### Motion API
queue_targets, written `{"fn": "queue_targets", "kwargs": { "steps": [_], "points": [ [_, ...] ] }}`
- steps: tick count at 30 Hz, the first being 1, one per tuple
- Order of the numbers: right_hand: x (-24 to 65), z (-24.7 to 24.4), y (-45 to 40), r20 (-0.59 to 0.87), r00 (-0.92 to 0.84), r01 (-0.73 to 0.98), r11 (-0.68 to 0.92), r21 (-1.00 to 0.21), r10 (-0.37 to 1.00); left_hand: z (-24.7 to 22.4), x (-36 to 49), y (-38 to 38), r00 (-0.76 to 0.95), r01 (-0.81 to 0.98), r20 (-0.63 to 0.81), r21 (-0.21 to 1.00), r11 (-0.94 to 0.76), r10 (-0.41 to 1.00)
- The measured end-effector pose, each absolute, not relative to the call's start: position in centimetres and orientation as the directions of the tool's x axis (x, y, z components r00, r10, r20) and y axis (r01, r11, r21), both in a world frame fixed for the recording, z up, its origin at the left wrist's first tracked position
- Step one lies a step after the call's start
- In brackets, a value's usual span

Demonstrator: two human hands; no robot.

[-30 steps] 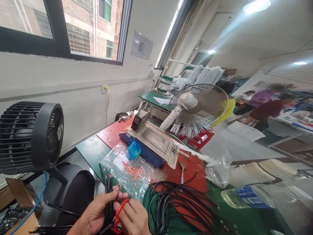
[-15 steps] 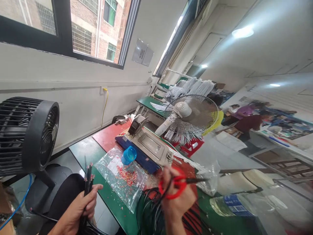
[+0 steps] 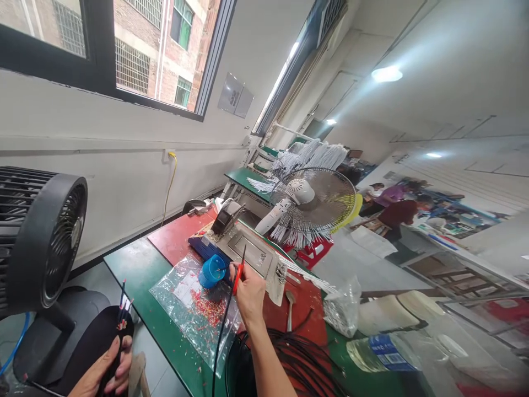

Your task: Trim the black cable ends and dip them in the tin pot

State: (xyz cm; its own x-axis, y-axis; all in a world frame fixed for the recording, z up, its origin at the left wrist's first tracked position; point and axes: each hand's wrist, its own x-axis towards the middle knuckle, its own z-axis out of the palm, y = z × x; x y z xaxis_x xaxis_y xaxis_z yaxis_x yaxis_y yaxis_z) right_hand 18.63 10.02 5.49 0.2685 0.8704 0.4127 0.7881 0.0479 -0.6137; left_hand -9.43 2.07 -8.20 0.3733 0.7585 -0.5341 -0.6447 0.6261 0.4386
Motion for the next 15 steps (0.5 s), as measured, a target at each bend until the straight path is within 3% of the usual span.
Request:
{"fn": "queue_targets", "kwargs": {
  "steps": [5,15],
  "points": [
    [18.8,4.7,10.8,0.407,0.275,0.835,-0.007,-0.55,0.871,-8.1,-9.9,1.4,0.3,-0.749,-0.521,0.39,0.536,0.799],
    [18.6,4.5,11.0,0.409,0.226,0.884,-0.01,-0.467,0.884,-8.7,-10.0,2.2,0.344,-0.759,-0.517,0.338,0.556,0.784]
  ]
}}
